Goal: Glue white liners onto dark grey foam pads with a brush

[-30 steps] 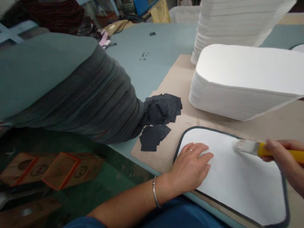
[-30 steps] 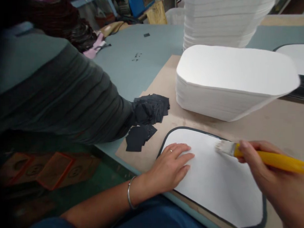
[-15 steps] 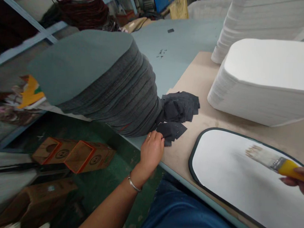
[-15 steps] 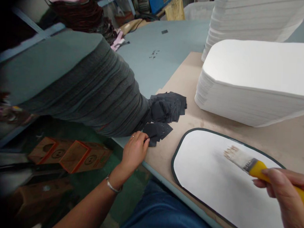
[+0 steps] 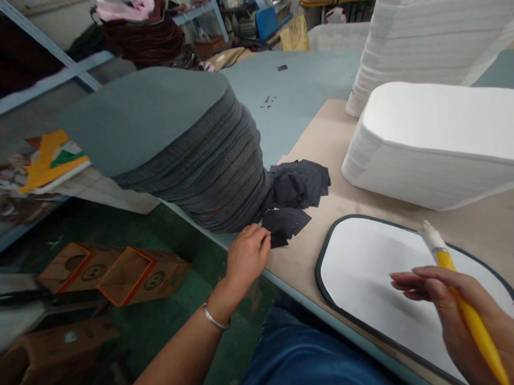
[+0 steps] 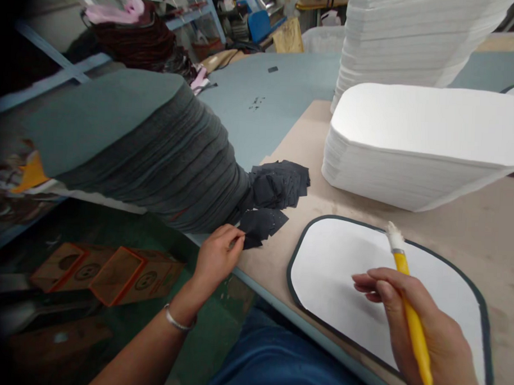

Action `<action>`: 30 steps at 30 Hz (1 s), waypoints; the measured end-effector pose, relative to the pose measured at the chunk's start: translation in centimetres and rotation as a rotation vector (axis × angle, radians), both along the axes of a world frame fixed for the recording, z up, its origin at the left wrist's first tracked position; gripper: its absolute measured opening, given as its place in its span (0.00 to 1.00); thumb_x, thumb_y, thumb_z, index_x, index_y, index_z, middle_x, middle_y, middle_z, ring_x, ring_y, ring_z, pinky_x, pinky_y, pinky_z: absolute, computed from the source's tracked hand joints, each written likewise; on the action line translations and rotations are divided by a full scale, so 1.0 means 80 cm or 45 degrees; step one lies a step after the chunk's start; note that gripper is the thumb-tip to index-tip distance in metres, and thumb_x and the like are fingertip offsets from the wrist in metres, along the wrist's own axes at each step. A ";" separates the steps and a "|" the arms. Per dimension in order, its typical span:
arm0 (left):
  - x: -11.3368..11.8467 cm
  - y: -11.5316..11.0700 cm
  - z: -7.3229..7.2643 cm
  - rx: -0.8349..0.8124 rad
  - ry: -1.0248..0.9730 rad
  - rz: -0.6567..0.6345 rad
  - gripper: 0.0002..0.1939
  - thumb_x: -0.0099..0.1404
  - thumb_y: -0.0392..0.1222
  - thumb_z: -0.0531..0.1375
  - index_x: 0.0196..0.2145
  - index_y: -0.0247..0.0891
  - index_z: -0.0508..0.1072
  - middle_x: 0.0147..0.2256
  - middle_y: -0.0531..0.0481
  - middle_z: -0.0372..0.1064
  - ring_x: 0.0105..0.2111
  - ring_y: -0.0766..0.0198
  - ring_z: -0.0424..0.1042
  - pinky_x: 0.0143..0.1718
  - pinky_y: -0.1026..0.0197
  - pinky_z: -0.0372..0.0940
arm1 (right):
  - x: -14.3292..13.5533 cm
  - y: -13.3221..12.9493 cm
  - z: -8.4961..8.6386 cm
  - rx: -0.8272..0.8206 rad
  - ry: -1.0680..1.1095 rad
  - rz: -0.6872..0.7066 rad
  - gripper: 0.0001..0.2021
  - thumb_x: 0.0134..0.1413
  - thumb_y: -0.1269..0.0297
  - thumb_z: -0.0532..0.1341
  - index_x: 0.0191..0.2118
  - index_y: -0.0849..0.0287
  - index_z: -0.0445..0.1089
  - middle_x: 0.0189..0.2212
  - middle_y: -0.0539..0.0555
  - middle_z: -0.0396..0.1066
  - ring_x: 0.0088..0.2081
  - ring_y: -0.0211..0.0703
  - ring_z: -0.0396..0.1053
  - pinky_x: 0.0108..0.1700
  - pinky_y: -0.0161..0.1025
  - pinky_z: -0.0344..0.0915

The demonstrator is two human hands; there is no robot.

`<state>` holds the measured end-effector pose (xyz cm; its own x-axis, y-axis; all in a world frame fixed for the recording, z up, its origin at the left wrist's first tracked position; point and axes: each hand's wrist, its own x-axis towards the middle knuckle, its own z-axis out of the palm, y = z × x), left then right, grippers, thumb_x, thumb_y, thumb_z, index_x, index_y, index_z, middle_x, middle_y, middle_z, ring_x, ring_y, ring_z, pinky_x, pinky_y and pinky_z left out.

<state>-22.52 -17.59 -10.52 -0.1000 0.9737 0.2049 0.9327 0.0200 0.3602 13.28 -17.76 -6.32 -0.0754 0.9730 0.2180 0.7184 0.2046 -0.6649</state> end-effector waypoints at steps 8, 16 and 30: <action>0.024 -0.005 0.039 0.111 -0.031 -0.120 0.07 0.70 0.30 0.57 0.35 0.37 0.73 0.37 0.46 0.72 0.41 0.55 0.71 0.43 0.54 0.66 | -0.038 -0.007 0.000 0.127 0.070 0.179 0.09 0.71 0.54 0.56 0.46 0.49 0.71 0.41 0.48 0.79 0.40 0.39 0.79 0.43 0.35 0.71; 0.127 -0.012 0.085 0.236 -0.312 -0.542 0.08 0.73 0.32 0.55 0.38 0.37 0.73 0.39 0.46 0.70 0.43 0.57 0.70 0.46 0.53 0.65 | -0.092 -0.005 -0.004 0.219 0.373 0.231 0.09 0.66 0.66 0.62 0.47 0.51 0.61 0.42 0.51 0.71 0.46 0.41 0.72 0.51 0.39 0.69; 0.230 0.046 0.033 -0.547 -1.324 -0.458 0.17 0.66 0.37 0.58 0.53 0.38 0.69 0.32 0.54 0.66 0.30 0.66 0.68 0.33 0.64 0.62 | 0.006 -0.007 -0.033 0.038 0.280 -0.255 0.07 0.66 0.61 0.61 0.44 0.54 0.61 0.36 0.51 0.67 0.33 0.39 0.69 0.35 0.35 0.67</action>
<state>-4.12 -13.92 -7.91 0.2686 0.9491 -0.1647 0.1716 0.1211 0.9777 13.73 -18.34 -8.98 0.1698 0.9567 0.2363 0.5861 0.0947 -0.8047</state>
